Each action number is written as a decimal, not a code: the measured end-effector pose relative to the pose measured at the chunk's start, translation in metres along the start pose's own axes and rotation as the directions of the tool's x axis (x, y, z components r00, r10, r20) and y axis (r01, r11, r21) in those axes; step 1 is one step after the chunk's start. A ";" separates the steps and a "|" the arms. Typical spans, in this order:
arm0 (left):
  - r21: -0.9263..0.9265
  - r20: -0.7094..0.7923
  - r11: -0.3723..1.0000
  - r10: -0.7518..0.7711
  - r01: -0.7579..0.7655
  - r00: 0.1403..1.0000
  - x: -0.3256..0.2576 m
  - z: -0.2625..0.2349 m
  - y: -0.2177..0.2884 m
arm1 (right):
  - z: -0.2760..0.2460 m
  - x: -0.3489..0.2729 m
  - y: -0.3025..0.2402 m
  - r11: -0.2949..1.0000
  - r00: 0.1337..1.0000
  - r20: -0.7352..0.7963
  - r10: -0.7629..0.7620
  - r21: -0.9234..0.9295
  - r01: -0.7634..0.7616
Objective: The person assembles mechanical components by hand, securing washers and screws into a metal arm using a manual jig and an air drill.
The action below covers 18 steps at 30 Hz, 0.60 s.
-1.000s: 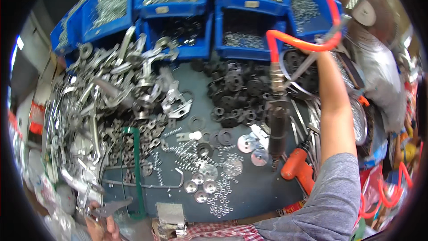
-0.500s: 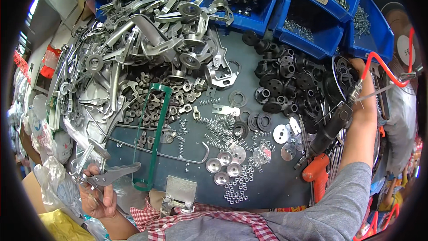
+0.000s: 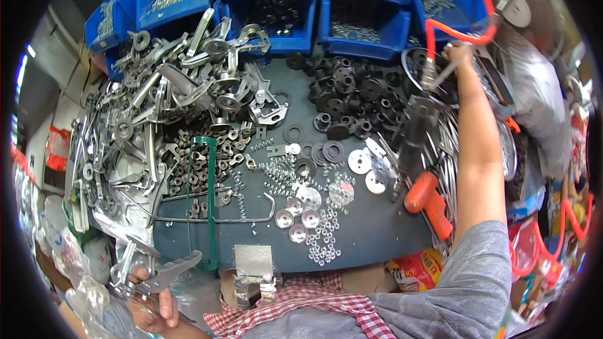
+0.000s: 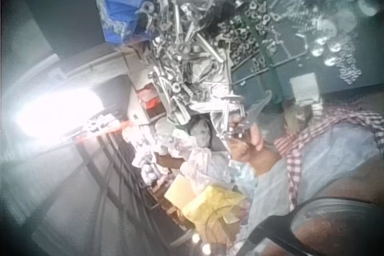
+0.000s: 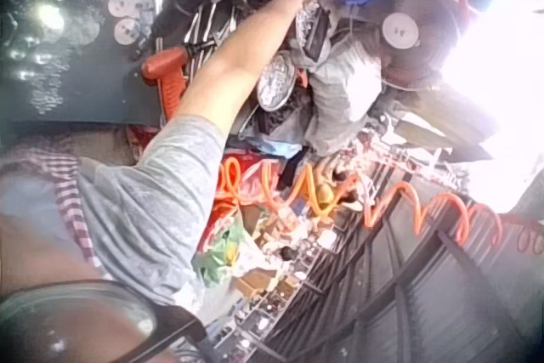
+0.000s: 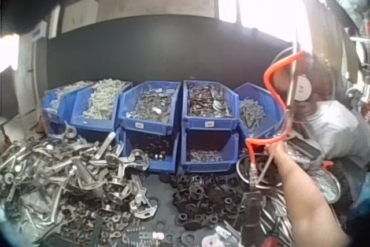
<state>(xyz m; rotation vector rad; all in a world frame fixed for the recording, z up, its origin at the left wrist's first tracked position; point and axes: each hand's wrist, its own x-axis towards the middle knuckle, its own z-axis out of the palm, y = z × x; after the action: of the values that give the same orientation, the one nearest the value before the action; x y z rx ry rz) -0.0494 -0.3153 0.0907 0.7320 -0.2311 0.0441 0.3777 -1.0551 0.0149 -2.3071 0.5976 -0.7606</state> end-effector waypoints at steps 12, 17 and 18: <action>0.335 -0.056 0.902 -0.269 0.272 0.962 -0.040 0.058 -0.007 | -0.153 -0.447 -0.211 0.291 0.772 0.558 -0.303 0.826 -0.483; 0.167 0.202 0.922 -0.378 0.348 0.903 -0.049 0.083 -0.037 | -0.173 -0.549 -0.255 0.524 0.640 0.645 -0.419 0.747 -0.410; 0.143 0.215 0.921 -0.387 0.363 0.897 -0.052 0.086 -0.043 | -0.176 -0.566 -0.262 0.507 0.680 0.617 -0.397 0.765 -0.398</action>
<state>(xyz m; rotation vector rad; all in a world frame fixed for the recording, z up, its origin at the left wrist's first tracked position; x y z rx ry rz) -0.1112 -0.4029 0.1129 0.8720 -0.3157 -0.4078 -0.0934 -0.6185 0.0995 -1.3755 -0.2045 0.0335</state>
